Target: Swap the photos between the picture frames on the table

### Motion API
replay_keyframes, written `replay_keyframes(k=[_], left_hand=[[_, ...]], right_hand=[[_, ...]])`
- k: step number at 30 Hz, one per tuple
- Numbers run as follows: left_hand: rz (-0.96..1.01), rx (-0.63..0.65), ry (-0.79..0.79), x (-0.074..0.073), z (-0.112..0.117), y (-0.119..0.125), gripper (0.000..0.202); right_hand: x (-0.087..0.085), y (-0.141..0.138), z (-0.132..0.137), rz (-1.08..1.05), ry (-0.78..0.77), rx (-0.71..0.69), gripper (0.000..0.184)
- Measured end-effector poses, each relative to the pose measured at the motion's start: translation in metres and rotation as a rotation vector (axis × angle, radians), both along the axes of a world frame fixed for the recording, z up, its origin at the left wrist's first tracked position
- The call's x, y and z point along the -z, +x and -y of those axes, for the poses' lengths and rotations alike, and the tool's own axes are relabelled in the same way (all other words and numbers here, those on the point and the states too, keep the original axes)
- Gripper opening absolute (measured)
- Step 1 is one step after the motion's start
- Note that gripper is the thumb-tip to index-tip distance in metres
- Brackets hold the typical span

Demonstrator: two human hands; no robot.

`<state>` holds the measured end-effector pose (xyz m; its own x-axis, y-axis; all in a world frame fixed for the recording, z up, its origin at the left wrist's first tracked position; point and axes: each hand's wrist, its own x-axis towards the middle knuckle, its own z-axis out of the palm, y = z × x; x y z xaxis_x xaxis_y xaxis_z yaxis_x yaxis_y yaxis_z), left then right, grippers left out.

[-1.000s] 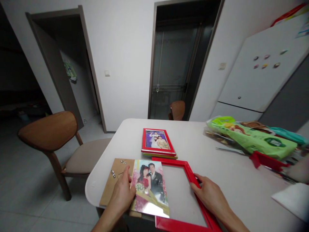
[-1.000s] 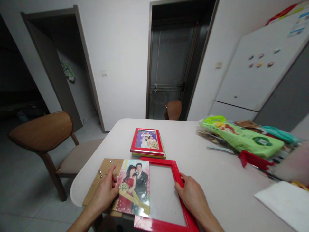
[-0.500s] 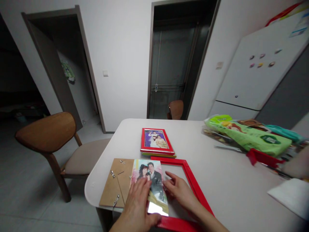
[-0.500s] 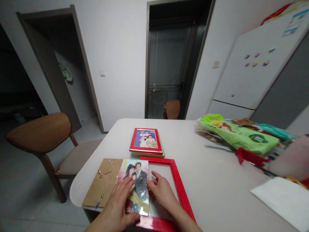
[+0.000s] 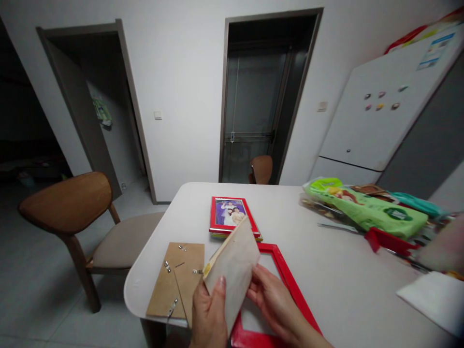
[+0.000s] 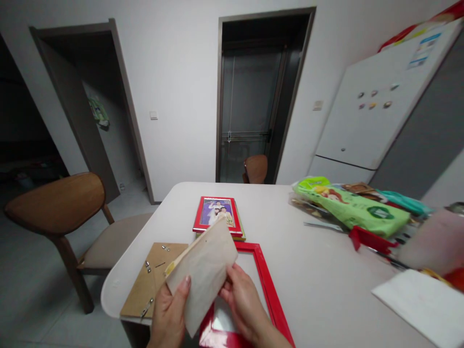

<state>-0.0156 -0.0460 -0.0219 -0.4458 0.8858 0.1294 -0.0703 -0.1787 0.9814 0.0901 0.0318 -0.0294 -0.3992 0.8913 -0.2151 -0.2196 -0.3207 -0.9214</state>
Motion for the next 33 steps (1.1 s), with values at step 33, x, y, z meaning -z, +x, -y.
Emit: replay_keyframes(k=[33], left_hand=[[-1.053,0.500,-0.319,0.026,-0.012,0.006,0.057]], right_hand=[[0.027,0.055,-0.058,1.485,0.817,0.025,0.034]])
